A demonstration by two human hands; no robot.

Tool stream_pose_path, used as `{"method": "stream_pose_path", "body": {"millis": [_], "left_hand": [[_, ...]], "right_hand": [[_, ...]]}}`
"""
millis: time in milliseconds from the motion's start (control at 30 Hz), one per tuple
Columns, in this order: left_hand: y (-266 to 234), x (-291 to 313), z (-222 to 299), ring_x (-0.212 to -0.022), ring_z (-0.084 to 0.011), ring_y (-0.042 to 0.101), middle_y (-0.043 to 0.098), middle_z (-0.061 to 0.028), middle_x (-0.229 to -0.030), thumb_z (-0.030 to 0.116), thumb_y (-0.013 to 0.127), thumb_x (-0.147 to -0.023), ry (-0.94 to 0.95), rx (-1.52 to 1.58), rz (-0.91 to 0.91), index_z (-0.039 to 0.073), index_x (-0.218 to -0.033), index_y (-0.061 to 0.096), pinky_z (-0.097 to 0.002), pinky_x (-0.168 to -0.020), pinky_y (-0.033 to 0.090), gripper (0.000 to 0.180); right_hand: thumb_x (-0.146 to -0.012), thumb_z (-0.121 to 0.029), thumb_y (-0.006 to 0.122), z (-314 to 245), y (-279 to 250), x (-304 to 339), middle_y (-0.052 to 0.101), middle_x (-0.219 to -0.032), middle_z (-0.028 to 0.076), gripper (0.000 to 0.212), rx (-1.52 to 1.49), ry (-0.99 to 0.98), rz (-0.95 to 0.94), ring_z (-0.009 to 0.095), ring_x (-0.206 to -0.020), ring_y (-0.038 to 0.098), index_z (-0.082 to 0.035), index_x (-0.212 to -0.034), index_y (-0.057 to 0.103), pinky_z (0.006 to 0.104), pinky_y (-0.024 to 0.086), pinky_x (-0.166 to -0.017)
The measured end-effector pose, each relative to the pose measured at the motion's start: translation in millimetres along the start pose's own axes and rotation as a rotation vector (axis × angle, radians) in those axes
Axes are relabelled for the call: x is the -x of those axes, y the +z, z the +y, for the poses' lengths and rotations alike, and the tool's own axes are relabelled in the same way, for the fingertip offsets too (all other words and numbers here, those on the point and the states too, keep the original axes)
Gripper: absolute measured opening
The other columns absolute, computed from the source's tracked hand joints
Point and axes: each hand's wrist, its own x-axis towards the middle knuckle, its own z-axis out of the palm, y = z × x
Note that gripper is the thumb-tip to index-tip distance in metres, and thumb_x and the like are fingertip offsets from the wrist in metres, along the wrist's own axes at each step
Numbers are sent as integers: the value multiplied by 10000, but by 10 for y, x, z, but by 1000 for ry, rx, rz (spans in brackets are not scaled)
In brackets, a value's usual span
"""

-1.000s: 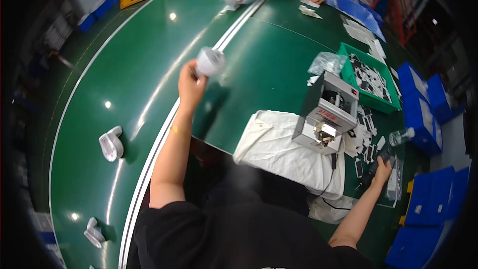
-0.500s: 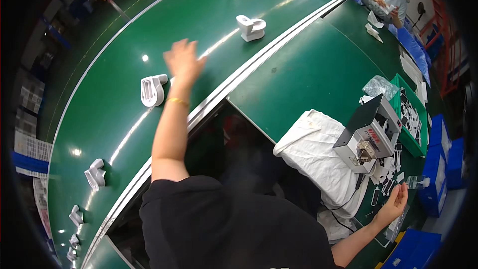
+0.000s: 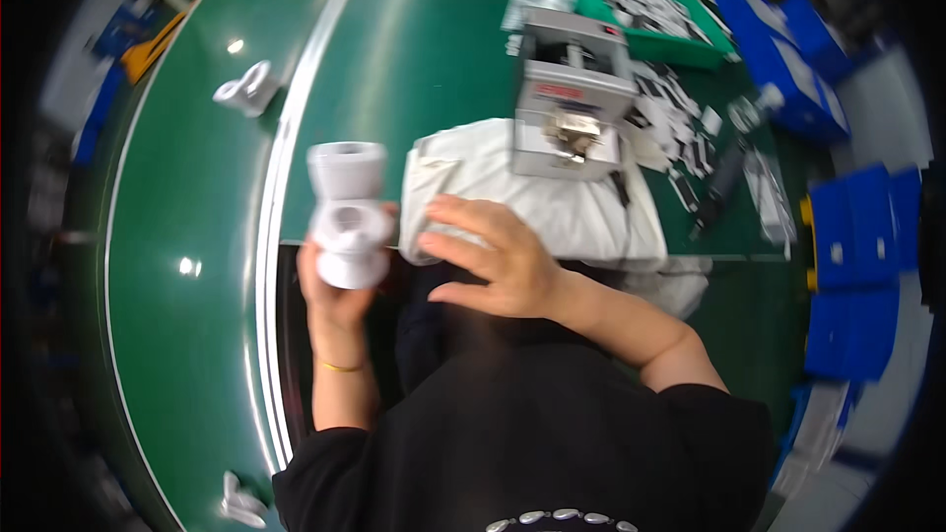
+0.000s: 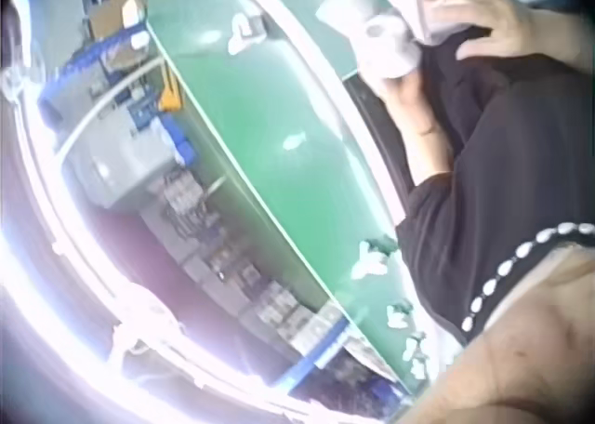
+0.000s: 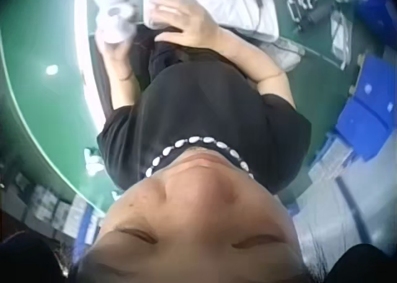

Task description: Assembling plastic device components by placing panels and securing them with an electric screwdriver.

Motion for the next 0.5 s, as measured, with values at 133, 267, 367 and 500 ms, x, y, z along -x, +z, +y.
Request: {"method": "stream_pose_path", "body": {"millis": [133,267,367,500], "left_hand": [[525,-198,-1055,-1261,-295,562,563,-166,-1388,335,415,-1062,-423,-325,-32,-8,-1417,466,-430,-1064,450,496],[459,-352,-1223,-1440,-369,350,380,-238,-1531,346,693,-938,-117,-1353,-434,-9,-1488,364,-454,-1169,316,733],[680,-361,-1335,-1463,-393,302,271,-244,-1585,285,901,-719,134,-1590,-550,21,-1542,266,-456,-1185,288,1073],[835,-358,-1484,-1439,-395,341,316,-226,-1561,190,954,-596,250,-1534,-584,36,-1500,318,-455,-1167,320,1117]], "right_hand": [[-793,-139,812,-10,-363,386,568,-1329,193,832,15,268,183,296,-1196,586,27,-1467,354,398,471,-991],[-872,-100,726,-197,-973,554,596,-1267,116,634,-624,913,397,160,-1146,582,62,-1407,427,318,478,-985],[-877,-89,720,-228,-1200,684,624,-1222,102,570,-652,1025,422,148,-1107,598,54,-1373,478,301,490,-953],[-889,-128,758,-200,-1151,779,652,-1175,95,545,-741,1160,188,127,-1044,625,71,-1328,503,297,518,-906]]}}
